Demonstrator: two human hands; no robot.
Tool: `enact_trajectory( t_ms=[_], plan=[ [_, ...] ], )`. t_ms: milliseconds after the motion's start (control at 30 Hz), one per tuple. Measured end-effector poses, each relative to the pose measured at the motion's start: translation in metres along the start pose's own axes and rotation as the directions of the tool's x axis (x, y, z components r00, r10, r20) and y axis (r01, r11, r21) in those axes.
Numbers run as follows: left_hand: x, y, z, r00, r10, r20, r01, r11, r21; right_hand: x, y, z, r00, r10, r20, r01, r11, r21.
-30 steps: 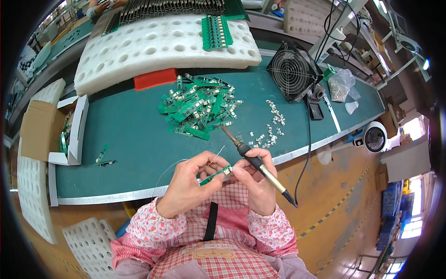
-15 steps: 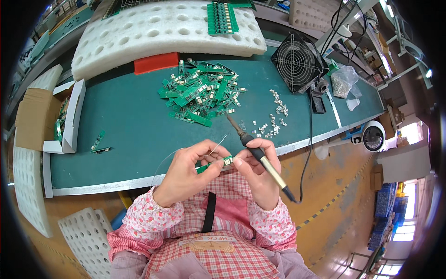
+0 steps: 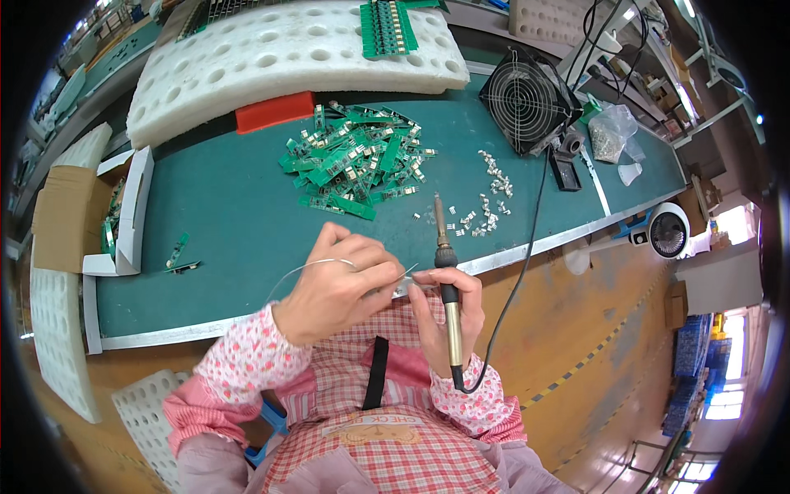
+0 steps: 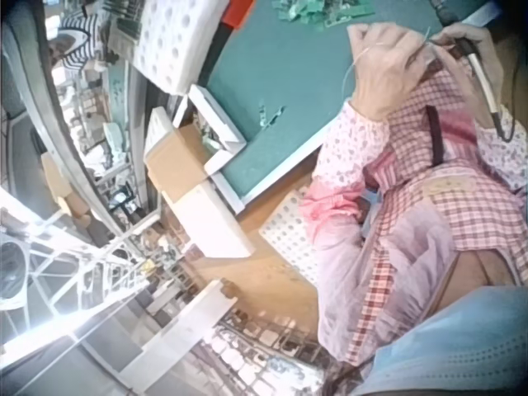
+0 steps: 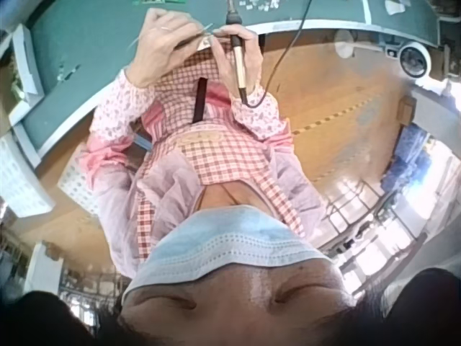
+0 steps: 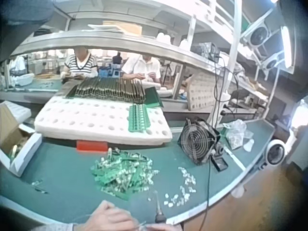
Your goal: The person solders electronic components onto small printed circuit boards using a soldering iron and solder wire, with tweezers to manipulate the components.
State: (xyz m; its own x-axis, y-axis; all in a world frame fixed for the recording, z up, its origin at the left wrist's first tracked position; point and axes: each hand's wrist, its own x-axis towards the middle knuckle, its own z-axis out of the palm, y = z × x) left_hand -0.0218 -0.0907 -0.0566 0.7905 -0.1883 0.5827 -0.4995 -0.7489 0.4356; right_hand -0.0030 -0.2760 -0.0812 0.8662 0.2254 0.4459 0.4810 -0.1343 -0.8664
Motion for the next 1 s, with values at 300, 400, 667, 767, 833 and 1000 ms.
enact_trajectory(
  t_ms=[300, 400, 667, 767, 833, 1000],
  plan=[
    [0.002, -0.031, -0.001, 0.959, 0.176, 0.222, -0.141, 0.977, -0.162, -0.008, 0.012, 0.001, 0.988, -0.155, 0.007, 0.145, 0.913, -0.381],
    [0.004, -0.032, -0.003, 0.956, 0.154, 0.251, -0.113, 0.979, -0.172, -0.009, 0.02, 0.009, 0.985, -0.175, 0.014, 0.165, 0.897, -0.411],
    [0.0, -0.026, 0.002, 0.968, 0.008, 0.251, 0.044, 0.978, -0.202, -0.011, 0.025, 0.017, 0.973, -0.217, -0.077, 0.165, 0.891, -0.423],
    [0.001, -0.024, 0.0, 0.966, 0.019, 0.259, 0.029, 0.983, -0.18, -0.011, 0.023, 0.019, 0.97, -0.225, -0.093, 0.166, 0.889, -0.426],
    [0.001, -0.022, -0.003, 0.964, 0.025, 0.266, 0.018, 0.987, -0.159, -0.011, 0.022, 0.02, 0.968, -0.228, -0.102, 0.163, 0.886, -0.433],
    [0.005, -0.002, -0.011, 0.984, -0.051, 0.169, 0.041, 0.997, 0.06, -0.013, 0.02, 0.018, 0.976, -0.205, -0.077, 0.146, 0.871, -0.468]
  ],
)
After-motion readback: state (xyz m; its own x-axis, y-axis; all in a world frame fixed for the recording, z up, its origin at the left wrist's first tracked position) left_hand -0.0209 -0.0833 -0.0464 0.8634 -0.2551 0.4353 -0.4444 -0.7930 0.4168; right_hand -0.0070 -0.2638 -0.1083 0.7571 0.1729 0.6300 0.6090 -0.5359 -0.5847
